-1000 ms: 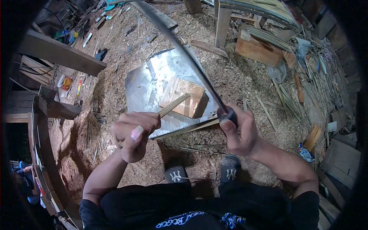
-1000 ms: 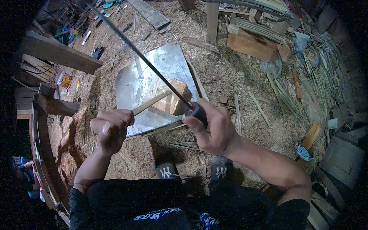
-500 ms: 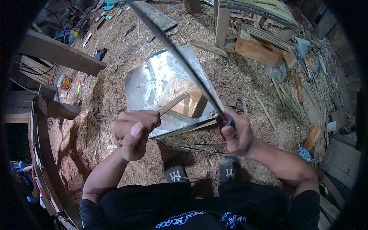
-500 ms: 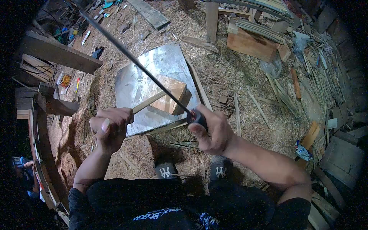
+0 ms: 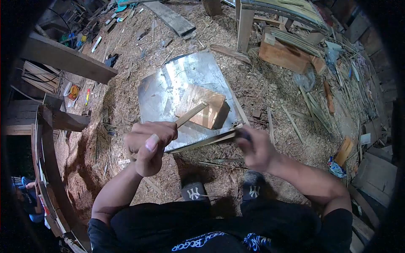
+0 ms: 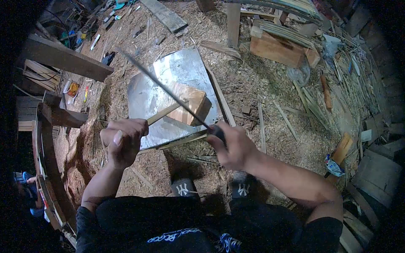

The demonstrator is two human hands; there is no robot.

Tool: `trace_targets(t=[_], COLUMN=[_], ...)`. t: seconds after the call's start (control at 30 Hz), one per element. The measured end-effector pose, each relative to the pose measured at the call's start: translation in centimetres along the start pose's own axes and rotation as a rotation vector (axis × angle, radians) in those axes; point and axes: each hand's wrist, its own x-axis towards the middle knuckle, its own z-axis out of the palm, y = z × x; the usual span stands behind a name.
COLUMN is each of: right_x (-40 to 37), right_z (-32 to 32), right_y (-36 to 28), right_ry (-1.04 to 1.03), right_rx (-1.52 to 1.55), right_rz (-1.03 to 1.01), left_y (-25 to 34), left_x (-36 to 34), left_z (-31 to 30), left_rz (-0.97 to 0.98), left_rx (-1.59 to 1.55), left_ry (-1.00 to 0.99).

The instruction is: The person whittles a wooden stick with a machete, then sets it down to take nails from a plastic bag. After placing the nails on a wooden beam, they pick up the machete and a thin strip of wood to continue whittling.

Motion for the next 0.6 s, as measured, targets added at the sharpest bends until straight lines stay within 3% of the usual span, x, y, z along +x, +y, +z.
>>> trace_targets(t=[0.03,0.2,0.3,0.4,0.47,0.53,0.6], right_x=[0.2,-0.4,-0.7,-0.7,-0.7,-0.1,-0.5], right_z=[0.3,-1.2,-1.8,-1.3,0.8,1.4,0.5], right_y=[0.5,-0.7,-1.5,-1.0,2.1,2.2,1.2], right_ry=[-0.093,-0.019,0.079,0.204,0.199,0.067,0.047], right_rx=[-0.058,-0.046,-0.005,0.114,0.063,-0.121,-0.034], right_rz=[0.163,0.099,-0.058,-0.452,-0.38,-0.039,-0.007], left_y=[-0.1,0.1,0.2,0.0,0.0,0.0,-0.1], left_x=[-0.1,0.0,-0.4,-0.3,-0.1,-0.1,-0.2], left_z=[0.1,0.3,0.8,0.5,0.1,0.3,0.3], left_rz=[0.001,-0.033,-0.068,-0.069,-0.013,-0.019,-0.034], left_rx=[-0.034,-0.057,0.0,-0.016,-0.036,-0.019,-0.006], left_ry=[0.031,0.043,0.133,0.132,0.062,0.063,0.06])
